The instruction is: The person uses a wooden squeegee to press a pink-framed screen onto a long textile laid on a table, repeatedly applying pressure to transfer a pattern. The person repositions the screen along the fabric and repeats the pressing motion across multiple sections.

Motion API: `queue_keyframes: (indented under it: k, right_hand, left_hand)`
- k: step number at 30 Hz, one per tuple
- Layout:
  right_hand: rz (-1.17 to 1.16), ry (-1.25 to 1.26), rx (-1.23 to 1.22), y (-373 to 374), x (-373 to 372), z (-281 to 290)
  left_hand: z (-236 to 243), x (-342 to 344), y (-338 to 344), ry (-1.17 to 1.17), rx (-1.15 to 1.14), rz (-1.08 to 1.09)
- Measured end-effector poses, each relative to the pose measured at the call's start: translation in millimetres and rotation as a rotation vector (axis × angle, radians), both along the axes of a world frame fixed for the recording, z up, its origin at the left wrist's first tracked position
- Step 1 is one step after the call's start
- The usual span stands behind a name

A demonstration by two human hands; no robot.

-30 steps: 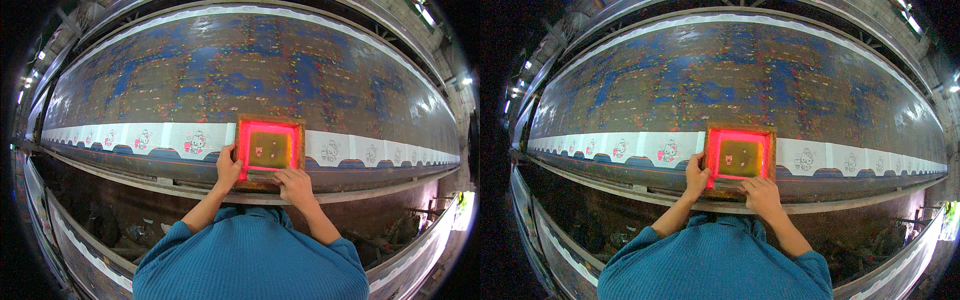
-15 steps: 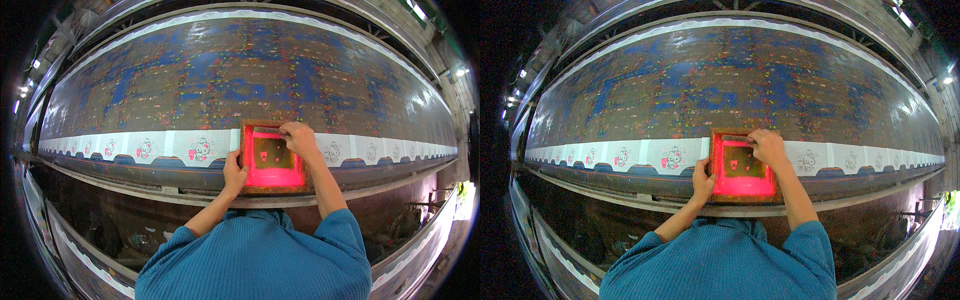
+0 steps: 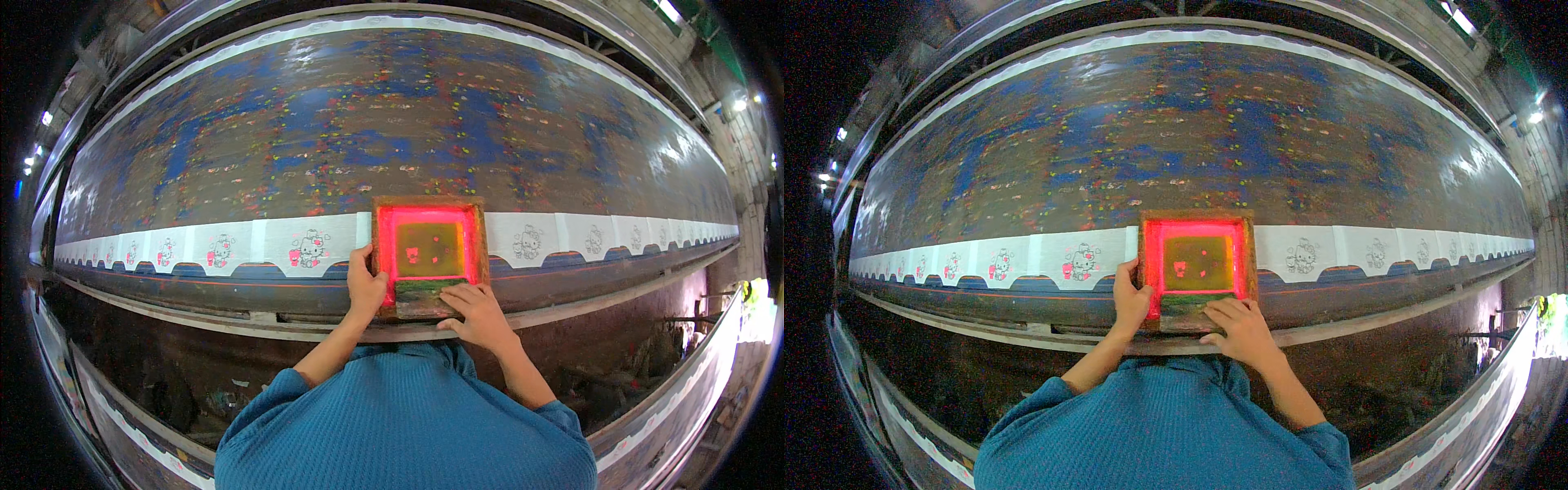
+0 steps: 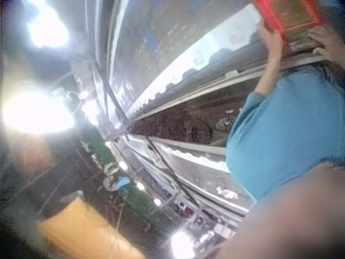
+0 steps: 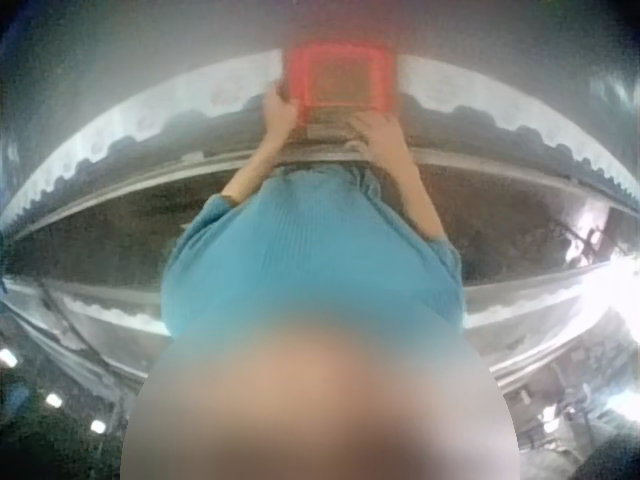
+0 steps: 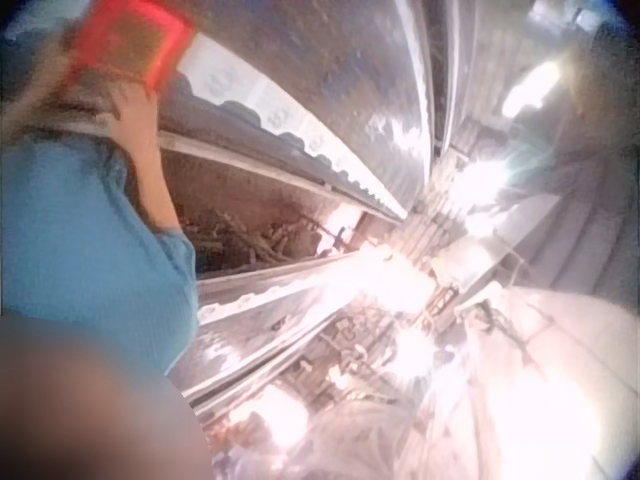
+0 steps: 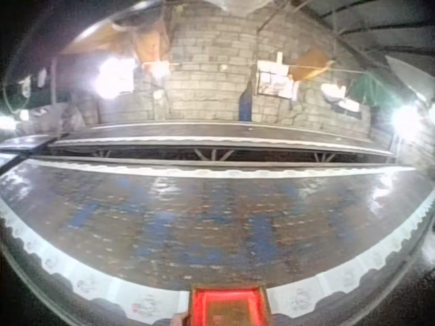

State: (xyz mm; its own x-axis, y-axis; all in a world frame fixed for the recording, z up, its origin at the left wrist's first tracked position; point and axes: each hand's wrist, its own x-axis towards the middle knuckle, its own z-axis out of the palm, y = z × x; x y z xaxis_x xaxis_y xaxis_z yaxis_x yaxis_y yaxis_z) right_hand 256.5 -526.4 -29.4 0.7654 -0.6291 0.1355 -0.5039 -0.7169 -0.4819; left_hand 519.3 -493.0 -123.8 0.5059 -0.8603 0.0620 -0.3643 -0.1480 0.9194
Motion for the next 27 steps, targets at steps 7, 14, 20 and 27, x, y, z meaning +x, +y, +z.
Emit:
queue_keyframes:
  k: [7, 14, 20, 27]
  right_hand:
    - [-0.785, -0.376, 0.488, -20, -42, -55]
    - [-0.741, -0.465, 0.293, -51, -134, -43]
    - [-0.772, -0.397, 0.323, -88, -221, -42]
    - [-0.674, -0.350, 0.361, -101, -265, -50]
  left_hand:
    - [25, -10, -5, 0.123, -0.151, -0.042]
    - [33, -104, -46, 0.175, -0.288, -0.074]
    - [13, -198, -73, 0.157, -0.174, -0.027]
    - [11, -231, -81, 0.104, -0.058, 0.003]
